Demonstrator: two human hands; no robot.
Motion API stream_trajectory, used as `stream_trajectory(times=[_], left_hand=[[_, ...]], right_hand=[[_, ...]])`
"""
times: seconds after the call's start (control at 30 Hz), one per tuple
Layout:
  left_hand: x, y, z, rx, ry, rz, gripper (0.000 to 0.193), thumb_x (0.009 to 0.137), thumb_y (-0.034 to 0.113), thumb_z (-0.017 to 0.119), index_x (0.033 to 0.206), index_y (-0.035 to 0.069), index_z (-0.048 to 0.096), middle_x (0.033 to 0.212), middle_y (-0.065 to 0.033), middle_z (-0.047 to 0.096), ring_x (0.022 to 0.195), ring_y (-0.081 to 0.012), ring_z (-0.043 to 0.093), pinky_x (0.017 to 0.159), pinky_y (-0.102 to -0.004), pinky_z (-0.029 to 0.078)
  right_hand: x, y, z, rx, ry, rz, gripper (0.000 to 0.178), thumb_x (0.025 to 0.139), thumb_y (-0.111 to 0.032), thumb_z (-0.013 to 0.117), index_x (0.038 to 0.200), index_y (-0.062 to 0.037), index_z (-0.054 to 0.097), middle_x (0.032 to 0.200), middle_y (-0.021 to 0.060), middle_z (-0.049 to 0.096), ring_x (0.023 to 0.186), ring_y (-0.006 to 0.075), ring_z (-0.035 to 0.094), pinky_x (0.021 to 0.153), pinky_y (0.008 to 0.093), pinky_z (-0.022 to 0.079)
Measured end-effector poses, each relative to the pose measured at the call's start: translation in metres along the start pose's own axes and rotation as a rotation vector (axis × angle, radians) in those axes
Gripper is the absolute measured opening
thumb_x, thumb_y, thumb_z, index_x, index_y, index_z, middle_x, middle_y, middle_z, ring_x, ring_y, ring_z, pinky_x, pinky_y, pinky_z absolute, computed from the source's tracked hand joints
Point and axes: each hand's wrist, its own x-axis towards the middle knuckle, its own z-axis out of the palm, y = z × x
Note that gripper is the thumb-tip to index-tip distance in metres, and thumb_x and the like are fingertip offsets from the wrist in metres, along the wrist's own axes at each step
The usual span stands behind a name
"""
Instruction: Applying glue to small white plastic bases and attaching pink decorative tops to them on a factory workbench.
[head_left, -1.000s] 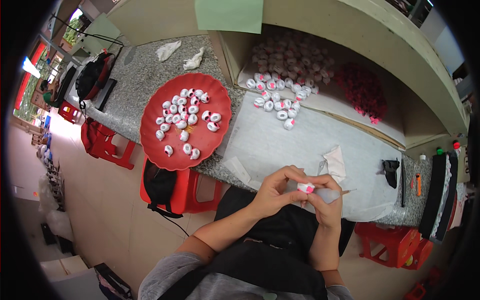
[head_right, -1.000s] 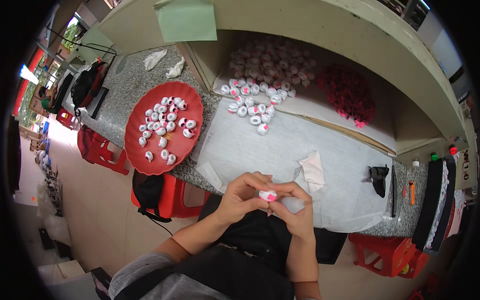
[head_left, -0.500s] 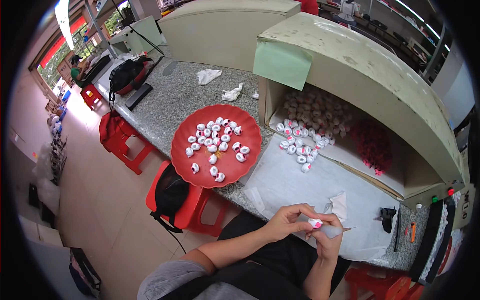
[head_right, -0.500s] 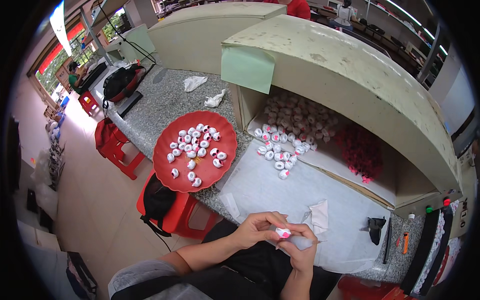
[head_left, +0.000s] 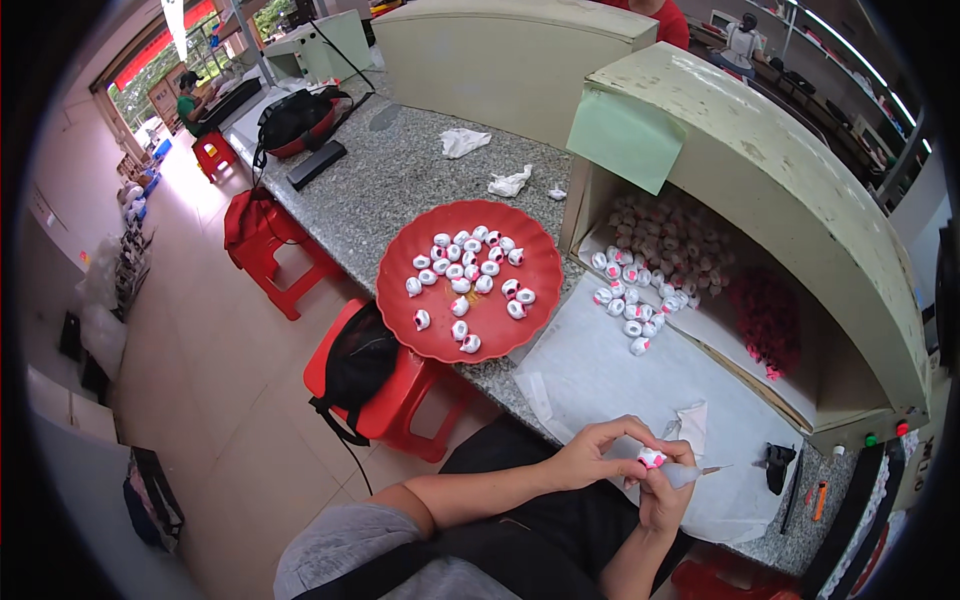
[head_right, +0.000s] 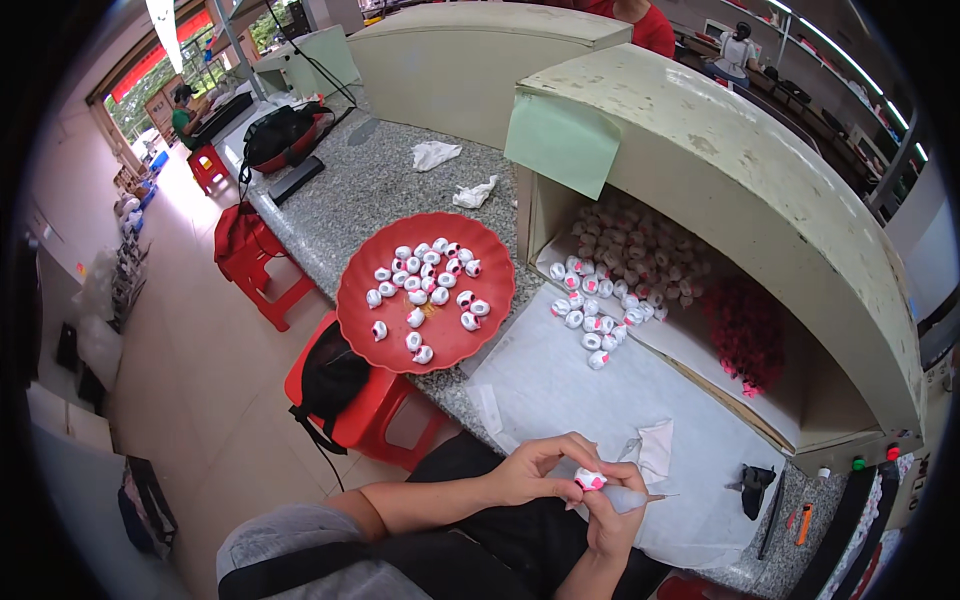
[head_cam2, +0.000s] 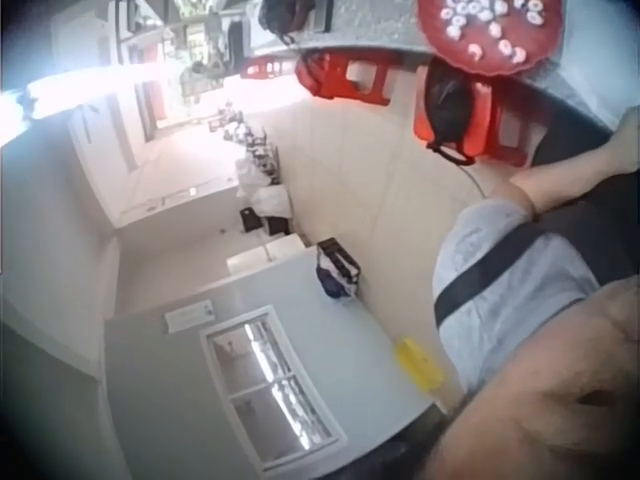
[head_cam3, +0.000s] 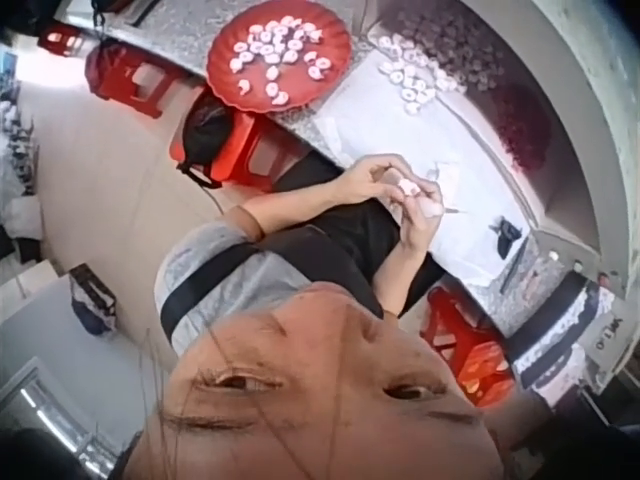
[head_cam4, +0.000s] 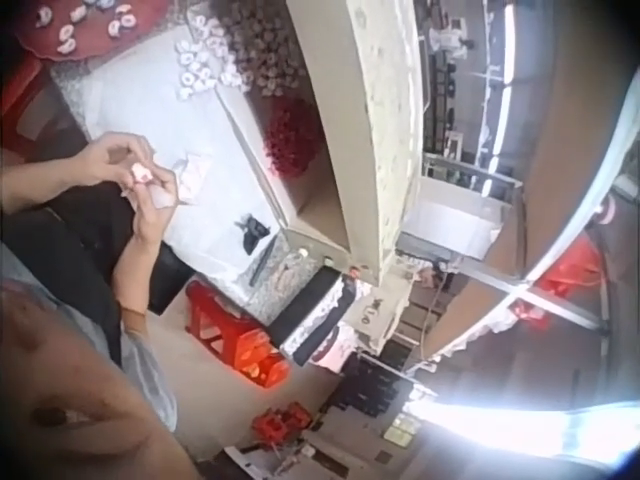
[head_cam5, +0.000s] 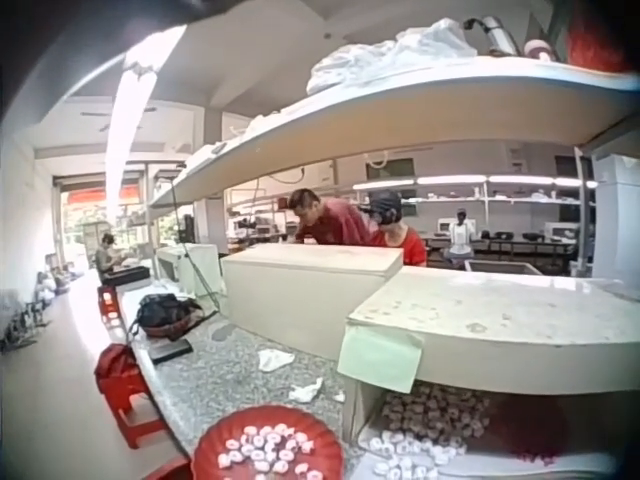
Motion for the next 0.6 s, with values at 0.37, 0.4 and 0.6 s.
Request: stream_trajectory(times=[0.37, 0.4, 0.6], left_hand=[[0.004, 0.006, -0.01, 0.093, -0.012, 0.066, 0.019, 0.069, 0.002, 0.06, 0.087, 0.004, 0.055, 0.088, -0.0084, 0.055, 0.085, -0.0177, 0.051, 0.092, -0.0377, 0.024], [0.004, 0.018, -0.01, 0.131, 0.016, 0.038, 0.019, 0.068, 0.001, 0.061, 0.086, 0.003, 0.055, 0.087, -0.0084, 0.055, 0.084, -0.0179, 0.051, 0.089, -0.0358, 0.029], [0.01, 0.093, -0.079, 1.106, 0.676, 0.187, 0.026, 0.067, 0.005, 0.061, 0.091, 0.001, 0.055, 0.085, -0.0085, 0.056, 0.082, -0.0211, 0.052, 0.074, -0.0305, 0.039]], right_hand=[[0.004, 0.01, 0.002, 0.11, 0.019, 0.068, 0.035, 0.065, -0.004, 0.059, 0.095, 0.0004, 0.041, 0.072, 0.0128, 0.051, 0.05, 0.0168, 0.05, 0.042, 0.0256, 0.044], [0.006, 0.01, 0.004, 0.136, 0.017, 0.128, 0.041, 0.065, -0.004, 0.059, 0.101, 0.0011, 0.04, 0.073, 0.0128, 0.051, 0.05, 0.016, 0.05, 0.042, 0.0259, 0.043], [0.022, 0.006, -0.013, -0.059, -0.054, 0.05, 0.065, 0.064, -0.006, 0.061, 0.12, 0.0001, 0.029, 0.081, 0.0114, 0.051, 0.056, 0.0132, 0.048, 0.048, 0.0226, 0.041]])
